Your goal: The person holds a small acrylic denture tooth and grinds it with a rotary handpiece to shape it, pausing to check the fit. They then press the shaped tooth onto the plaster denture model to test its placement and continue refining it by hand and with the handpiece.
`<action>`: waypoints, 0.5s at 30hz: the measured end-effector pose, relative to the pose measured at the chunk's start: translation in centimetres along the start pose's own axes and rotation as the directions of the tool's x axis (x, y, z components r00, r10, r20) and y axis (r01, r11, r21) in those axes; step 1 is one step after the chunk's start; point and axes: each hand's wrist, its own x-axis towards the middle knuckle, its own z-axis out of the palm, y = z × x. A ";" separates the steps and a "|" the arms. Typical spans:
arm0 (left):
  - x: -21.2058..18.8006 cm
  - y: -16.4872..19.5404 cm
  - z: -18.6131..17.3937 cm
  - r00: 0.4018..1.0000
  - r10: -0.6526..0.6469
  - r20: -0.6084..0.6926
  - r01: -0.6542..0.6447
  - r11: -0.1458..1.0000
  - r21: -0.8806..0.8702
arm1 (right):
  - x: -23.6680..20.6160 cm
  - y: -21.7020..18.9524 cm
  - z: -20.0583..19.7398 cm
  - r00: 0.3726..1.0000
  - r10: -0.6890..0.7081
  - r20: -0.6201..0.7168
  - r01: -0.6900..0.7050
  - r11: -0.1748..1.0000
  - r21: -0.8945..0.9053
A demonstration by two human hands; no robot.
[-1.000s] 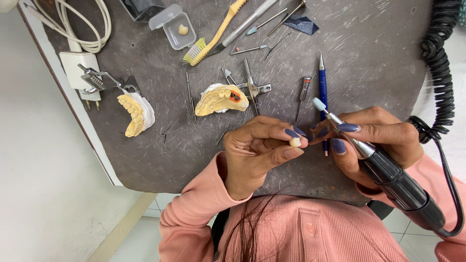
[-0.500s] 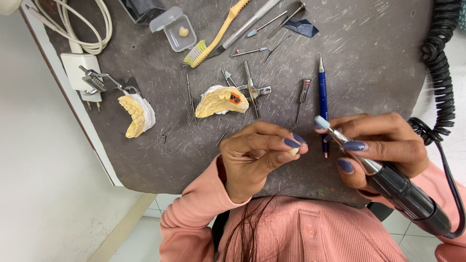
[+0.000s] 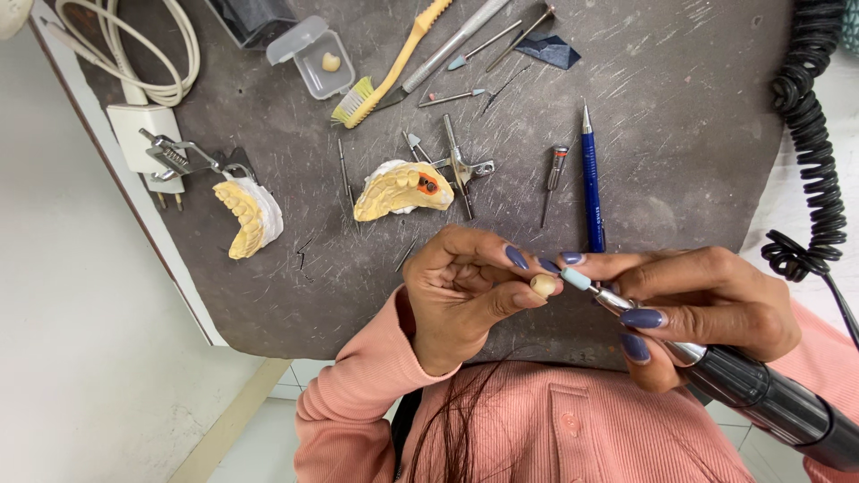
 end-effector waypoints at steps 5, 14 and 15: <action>-0.3 0.3 -0.1 1.000 -0.028 -0.005 0.029 0.999 0.034 | -0.5 0.2 -0.3 0.999 0.030 0.014 -0.030 0.999 0.019; -0.4 0.4 -0.2 0.998 -0.052 -0.026 0.052 0.998 0.024 | -0.1 0.0 0.6 0.999 -0.026 -0.042 0.025 0.999 -0.024; -0.4 0.3 -0.2 0.998 -0.056 -0.028 0.057 0.998 0.032 | 0.0 -0.1 0.7 0.999 -0.017 -0.047 0.016 1.000 -0.017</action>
